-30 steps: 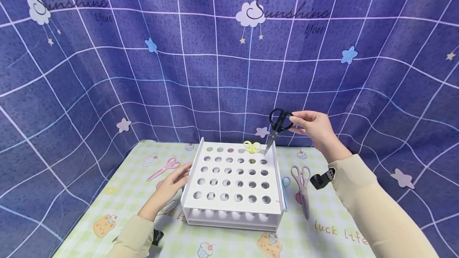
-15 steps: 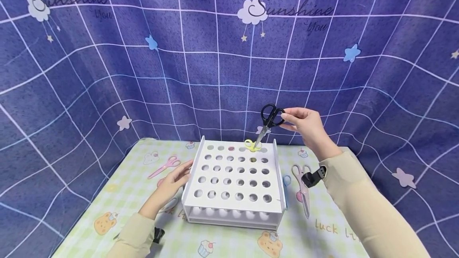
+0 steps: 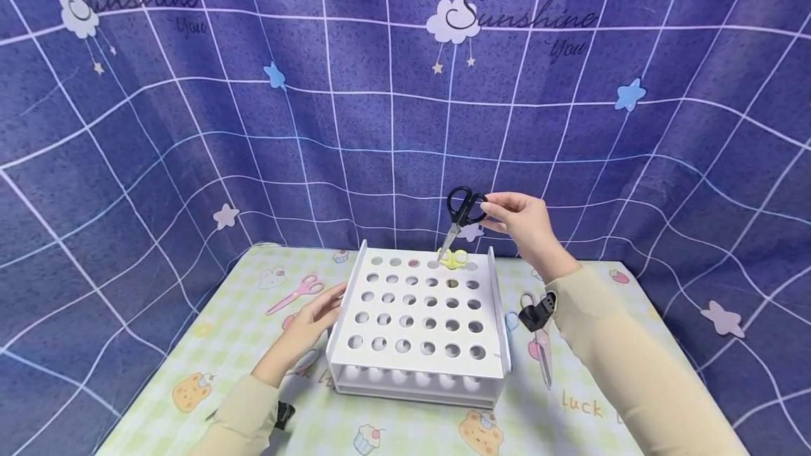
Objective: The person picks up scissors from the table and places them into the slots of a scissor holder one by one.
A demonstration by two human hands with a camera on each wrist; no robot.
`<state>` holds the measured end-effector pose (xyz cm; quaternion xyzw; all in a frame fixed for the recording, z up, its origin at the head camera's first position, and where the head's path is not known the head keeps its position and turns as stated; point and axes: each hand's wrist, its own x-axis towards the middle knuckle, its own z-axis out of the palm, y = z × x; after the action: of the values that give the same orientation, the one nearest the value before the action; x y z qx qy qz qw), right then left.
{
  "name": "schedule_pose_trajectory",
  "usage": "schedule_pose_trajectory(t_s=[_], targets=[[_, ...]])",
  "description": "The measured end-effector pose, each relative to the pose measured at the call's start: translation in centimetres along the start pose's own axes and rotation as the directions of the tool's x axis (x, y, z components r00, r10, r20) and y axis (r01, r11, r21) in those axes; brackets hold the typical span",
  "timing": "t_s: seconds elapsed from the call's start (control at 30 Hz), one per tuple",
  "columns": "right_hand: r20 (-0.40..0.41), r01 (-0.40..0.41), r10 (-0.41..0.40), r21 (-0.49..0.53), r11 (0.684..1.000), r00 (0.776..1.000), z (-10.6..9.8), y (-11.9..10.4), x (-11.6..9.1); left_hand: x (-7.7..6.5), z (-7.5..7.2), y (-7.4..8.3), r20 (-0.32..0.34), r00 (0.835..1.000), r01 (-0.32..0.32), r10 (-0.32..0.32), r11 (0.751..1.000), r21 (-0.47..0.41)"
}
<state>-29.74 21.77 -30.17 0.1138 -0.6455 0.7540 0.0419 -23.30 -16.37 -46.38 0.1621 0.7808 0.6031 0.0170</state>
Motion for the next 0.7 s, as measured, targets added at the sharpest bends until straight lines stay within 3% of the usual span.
schedule_pose_trajectory(t_s=[0.27, 0.7], targets=[[0.003, -0.004, 0.005, -0.076, 0.997, 1.0, 1.6, 1.2, 0.3, 0.0, 0.0, -0.2, 0.0, 1.0, 0.016, -0.016, 1.0, -0.018], [0.014, 0.004, -0.003, -0.073, 0.997, 1.0, 3.7, 2.9, 1.1, -0.1, -0.1, -0.2, 0.011, 1.0, -0.022, 0.022, 0.999, -0.039]])
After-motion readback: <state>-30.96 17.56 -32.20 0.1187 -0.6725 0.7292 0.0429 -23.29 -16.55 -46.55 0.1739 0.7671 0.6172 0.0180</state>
